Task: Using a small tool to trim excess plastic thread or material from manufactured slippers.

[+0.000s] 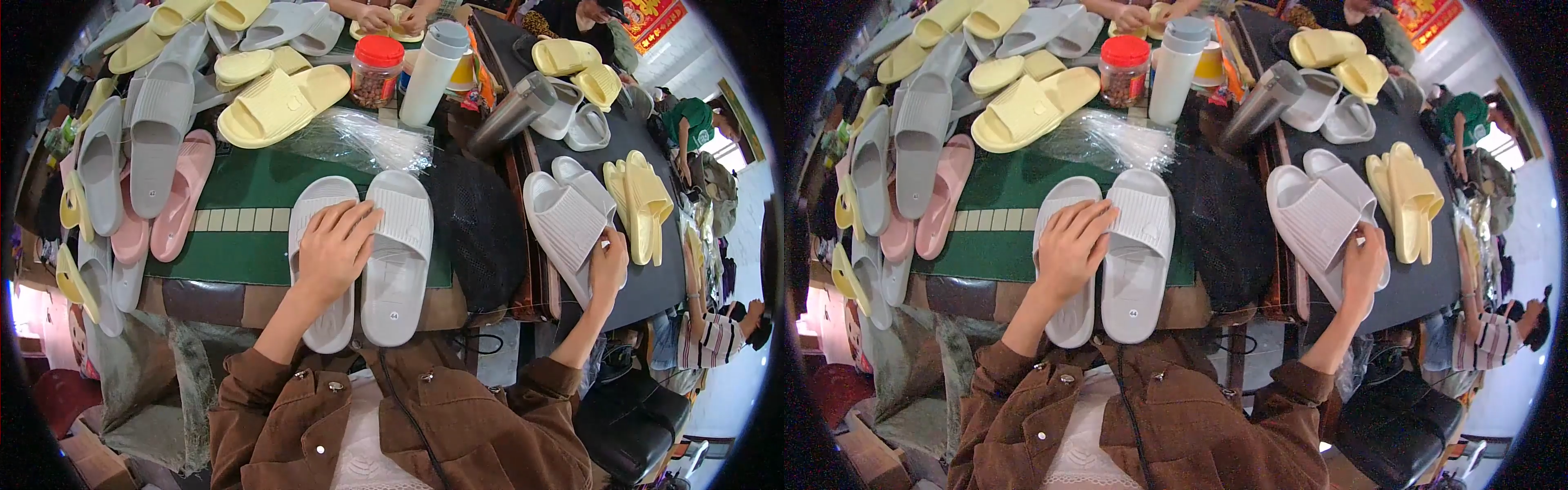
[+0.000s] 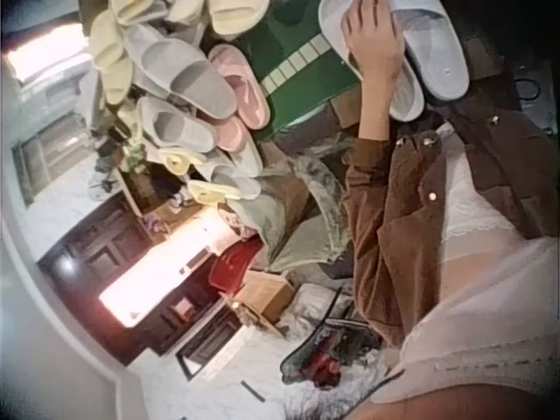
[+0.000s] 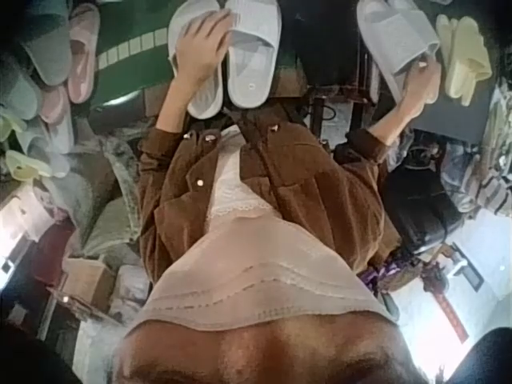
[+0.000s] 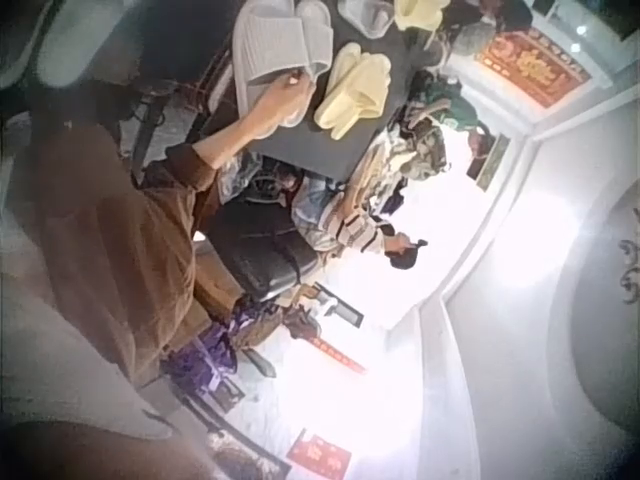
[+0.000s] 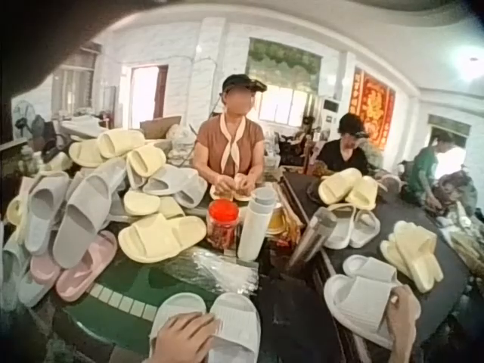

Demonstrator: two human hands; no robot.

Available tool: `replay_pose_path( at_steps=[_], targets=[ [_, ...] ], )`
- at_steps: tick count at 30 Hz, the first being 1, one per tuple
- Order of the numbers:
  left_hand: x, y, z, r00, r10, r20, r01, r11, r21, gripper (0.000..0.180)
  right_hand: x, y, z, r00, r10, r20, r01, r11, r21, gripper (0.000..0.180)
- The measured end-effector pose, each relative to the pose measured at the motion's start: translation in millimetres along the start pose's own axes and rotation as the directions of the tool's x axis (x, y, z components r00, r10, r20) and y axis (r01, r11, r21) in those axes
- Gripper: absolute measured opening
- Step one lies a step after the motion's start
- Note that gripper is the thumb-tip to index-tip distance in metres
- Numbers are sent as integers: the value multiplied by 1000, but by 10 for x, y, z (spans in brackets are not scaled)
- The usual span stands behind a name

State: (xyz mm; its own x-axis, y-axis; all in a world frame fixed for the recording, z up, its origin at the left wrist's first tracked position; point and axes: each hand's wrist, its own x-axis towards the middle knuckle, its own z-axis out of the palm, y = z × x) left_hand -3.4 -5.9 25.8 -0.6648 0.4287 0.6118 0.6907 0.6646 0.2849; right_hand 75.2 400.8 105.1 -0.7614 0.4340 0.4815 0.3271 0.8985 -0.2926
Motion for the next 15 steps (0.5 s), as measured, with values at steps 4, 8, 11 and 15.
replay_pose_path(
  at_steps=[4,8,11,15],
  targets=[
    [0,50,-68,1000,-9,7,10,999,-31,35,-5,-61,-41,1000,9,18,-8,1000,-24,21],
    [-124,115,-232,999,-27,-26,22,986,-162,36,-55,-89,-59,998,6,-61,-6,1000,-4,21],
    [-287,141,-457,998,8,-60,-16,992,-124,37,3,0,-45,992,14,-121,-19,999,-39,13],
    [-470,194,-539,989,-91,120,111,980,-168,40,-59,209,-26,983,63,-174,-66,998,-13,11]
  ],
)
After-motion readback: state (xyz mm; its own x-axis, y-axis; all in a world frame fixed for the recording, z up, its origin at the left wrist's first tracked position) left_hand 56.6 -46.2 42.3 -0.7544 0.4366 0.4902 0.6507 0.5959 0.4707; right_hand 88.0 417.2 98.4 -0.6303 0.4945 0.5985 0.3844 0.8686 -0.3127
